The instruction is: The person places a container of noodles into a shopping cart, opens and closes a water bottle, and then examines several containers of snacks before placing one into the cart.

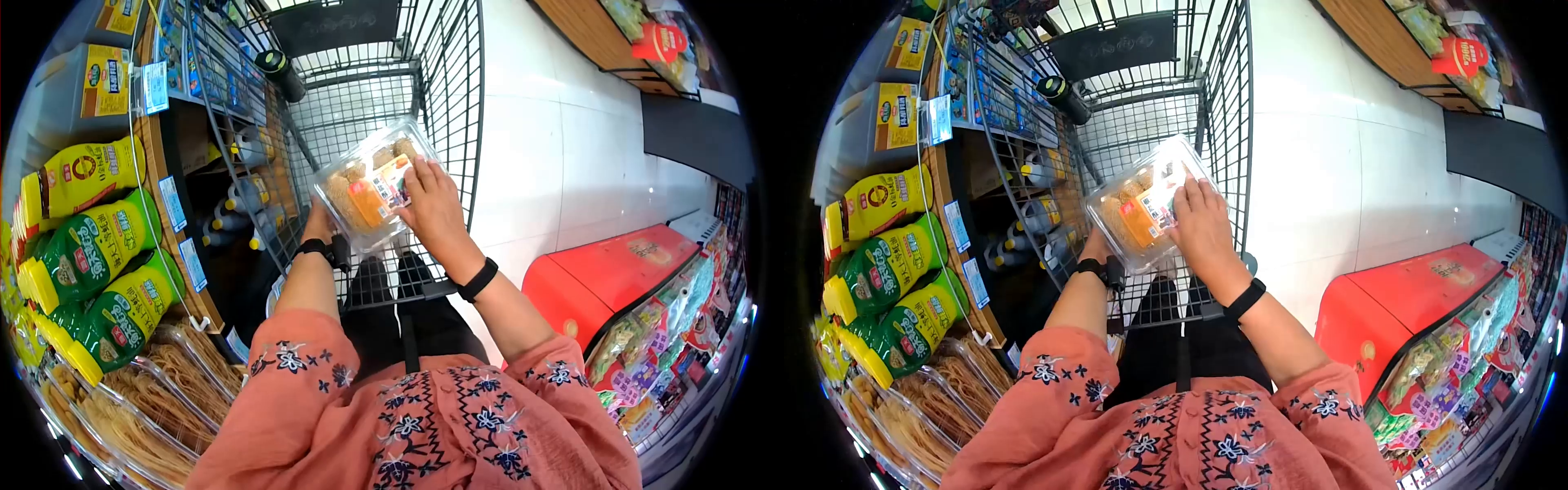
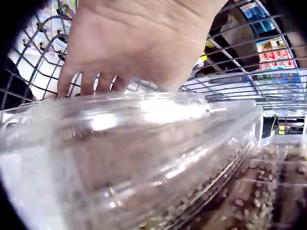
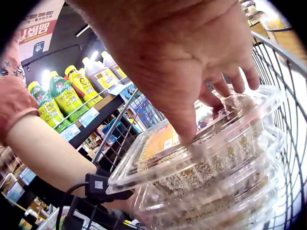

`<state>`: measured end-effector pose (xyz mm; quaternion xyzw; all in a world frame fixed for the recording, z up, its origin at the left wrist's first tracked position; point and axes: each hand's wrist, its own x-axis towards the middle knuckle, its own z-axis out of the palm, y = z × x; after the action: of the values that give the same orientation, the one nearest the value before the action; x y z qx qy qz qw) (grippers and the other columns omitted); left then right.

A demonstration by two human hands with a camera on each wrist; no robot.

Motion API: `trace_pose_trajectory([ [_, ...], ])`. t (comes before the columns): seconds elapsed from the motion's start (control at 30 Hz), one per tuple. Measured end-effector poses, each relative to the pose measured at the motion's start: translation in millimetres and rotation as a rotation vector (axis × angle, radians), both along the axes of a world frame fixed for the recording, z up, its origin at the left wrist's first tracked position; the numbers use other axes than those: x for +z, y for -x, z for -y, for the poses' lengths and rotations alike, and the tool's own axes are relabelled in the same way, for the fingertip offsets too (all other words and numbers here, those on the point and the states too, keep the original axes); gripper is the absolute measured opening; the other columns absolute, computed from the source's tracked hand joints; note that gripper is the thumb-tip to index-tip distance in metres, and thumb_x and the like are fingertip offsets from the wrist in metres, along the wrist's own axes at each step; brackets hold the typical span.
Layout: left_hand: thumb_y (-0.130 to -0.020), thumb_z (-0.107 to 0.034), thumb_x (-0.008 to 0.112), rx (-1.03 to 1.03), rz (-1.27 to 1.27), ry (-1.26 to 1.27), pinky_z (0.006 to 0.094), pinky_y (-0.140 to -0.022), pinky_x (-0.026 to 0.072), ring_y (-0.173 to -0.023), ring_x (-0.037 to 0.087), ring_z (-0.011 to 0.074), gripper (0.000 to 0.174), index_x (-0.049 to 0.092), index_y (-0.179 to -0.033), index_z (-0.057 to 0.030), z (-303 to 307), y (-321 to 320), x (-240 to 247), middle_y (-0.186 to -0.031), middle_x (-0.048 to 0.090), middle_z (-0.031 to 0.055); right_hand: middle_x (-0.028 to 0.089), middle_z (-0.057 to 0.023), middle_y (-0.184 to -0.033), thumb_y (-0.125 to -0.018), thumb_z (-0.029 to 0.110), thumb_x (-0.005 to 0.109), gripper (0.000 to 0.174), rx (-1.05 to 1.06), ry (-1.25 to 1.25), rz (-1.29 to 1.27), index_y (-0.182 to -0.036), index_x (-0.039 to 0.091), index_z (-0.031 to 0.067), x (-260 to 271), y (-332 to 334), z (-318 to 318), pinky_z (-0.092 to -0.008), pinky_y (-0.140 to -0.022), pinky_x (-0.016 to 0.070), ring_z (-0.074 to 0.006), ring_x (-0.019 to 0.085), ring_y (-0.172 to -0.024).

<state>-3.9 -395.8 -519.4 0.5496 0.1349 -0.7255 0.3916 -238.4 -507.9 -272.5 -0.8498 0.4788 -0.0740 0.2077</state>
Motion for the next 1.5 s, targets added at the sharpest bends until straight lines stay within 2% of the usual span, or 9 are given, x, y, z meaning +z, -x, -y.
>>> trace_pose_trajectory([
  [0.1,-0.09,-0.077,0.047,0.003,0.069,-0.028,0.0364,-0.077,0.0465,-0.076,0.055,0.0194,0.071,0.063,-0.116,-0.0132,9.4,-32.6,-56.3,-0.091,0.06,0.0041,0.048,-0.0252,-0.139,-0.071,0.02,0.085,0.069,-0.04,0.005,-0.021,-0.128,0.053,-0.0034,-1.2,-2.9,4.0,-0.0498,-0.103,0.041,-0.0449,0.047,-0.126],
  [0.27,-0.089,-0.077,0.049,-0.327,0.301,-0.078,0.0347,-0.065,0.0334,-0.066,0.04,0.0149,0.059,0.06,-0.091,-0.0192,82.1,-47.7,19.9,-0.073,0.043,-0.0064,0.05,-0.0287,-0.133,-0.073,0.023,0.084,0.065,-0.096,0.026,0.001,-0.122,0.054,-0.0071,-4.3,-6.5,9.8,-0.0494,-0.103,0.0406,-0.0439,0.047,-0.126],
  [0.3,-0.087,-0.079,0.05,-0.407,0.309,-0.123,0.0464,-0.078,0.0411,-0.087,0.053,0.0196,0.069,0.065,-0.109,-0.016,92.0,-56.0,9.6,-0.092,0.06,-0.0032,0.05,-0.0278,-0.131,-0.073,0.024,0.084,0.062,-0.085,-0.016,0.054,-0.118,0.055,-0.0076,-3.7,-6.5,11.9,-0.049,-0.103,0.0406,-0.0431,0.047,-0.126],
  [0.43,-0.084,-0.082,0.05,-0.517,0.166,0.025,0.0647,-0.106,0.0289,-0.136,0.04,0.0316,0.095,0.05,-0.146,-0.0109,137.2,-66.6,28.0,-0.15,0.048,0.0055,0.049,-0.027,-0.131,-0.073,0.021,0.084,0.063,-0.106,0.011,0.036,-0.12,0.053,-0.0072,-6.7,-9.7,8.2,-0.0484,-0.103,0.0407,-0.0419,0.046,-0.126],
  [0.67,-0.09,-0.074,0.049,-0.783,-0.016,0.151,0.057,-0.117,0.0222,-0.15,0.022,0.034,0.1,0.022,-0.158,-0.0062,181.5,-89.3,12.9,-0.164,0.023,0.0148,0.047,-0.0267,-0.135,-0.076,0.018,0.08,0.061,-0.118,0.002,0.015,-0.124,0.051,-0.0068,-9.7,-15.7,6.7,-0.0484,-0.105,0.0401,-0.0416,0.046,-0.128],
  [0.87,-0.092,-0.071,0.051,-0.416,0.013,0.076,0.0442,-0.117,0.028,-0.147,0.031,0.0294,0.1,0.025,-0.155,0.0019,145.5,-110.6,1.0,-0.159,0.031,0.0183,0.047,-0.0259,-0.134,-0.077,0.015,0.077,0.06,-0.114,-0.027,0.023,-0.124,0.05,-0.0094,-3.3,-24.0,9.5,-0.0476,-0.102,0.0415,-0.0415,0.044,-0.128],
  [1.1,-0.09,-0.072,0.052,0.167,0.135,-0.003,0.0477,-0.101,0.0448,-0.128,0.048,0.0296,0.088,0.044,-0.139,0.0007,71.7,-93.8,-71.0,-0.145,0.044,0.018,0.046,-0.0268,-0.133,-0.077,0.015,0.077,0.061,-0.118,-0.061,0.013,-0.126,0.05,-0.0083,-3.1,-22.1,10.3,-0.0478,-0.107,0.0402,-0.0431,0.045,-0.127],
  [1.33,-0.092,-0.078,0.036,0.248,0.306,-0.194,0.0598,-0.099,0.0372,-0.133,0.038,0.027,0.082,0.047,-0.14,-0.0132,52.4,-26.3,7.9,-0.144,0.046,0.0085,0.048,-0.0249,-0.132,-0.075,0.016,0.076,0.059,-0.115,-0.011,0.034,-0.122,0.051,-0.0091,-3.7,-21.5,8.5,-0.0465,-0.096,0.0433,-0.0407,0.045,-0.126],
  [1.5,-0.096,-0.069,0.042,0.089,0.023,-0.094,0.0538,-0.083,0.0504,-0.077,0.058,0.0223,0.056,0.062,-0.105,-0.0173,25.9,-33.7,-30.7,-0.086,0.065,0.0021,0.046,-0.0294,-0.132,-0.076,0.016,0.075,0.06,-0.095,0.005,0.043,-0.126,0.05,-0.0059,-4.1,-20.3,7.1,-0.0508,-0.095,0.0432,-0.0449,0.045,-0.124],
])
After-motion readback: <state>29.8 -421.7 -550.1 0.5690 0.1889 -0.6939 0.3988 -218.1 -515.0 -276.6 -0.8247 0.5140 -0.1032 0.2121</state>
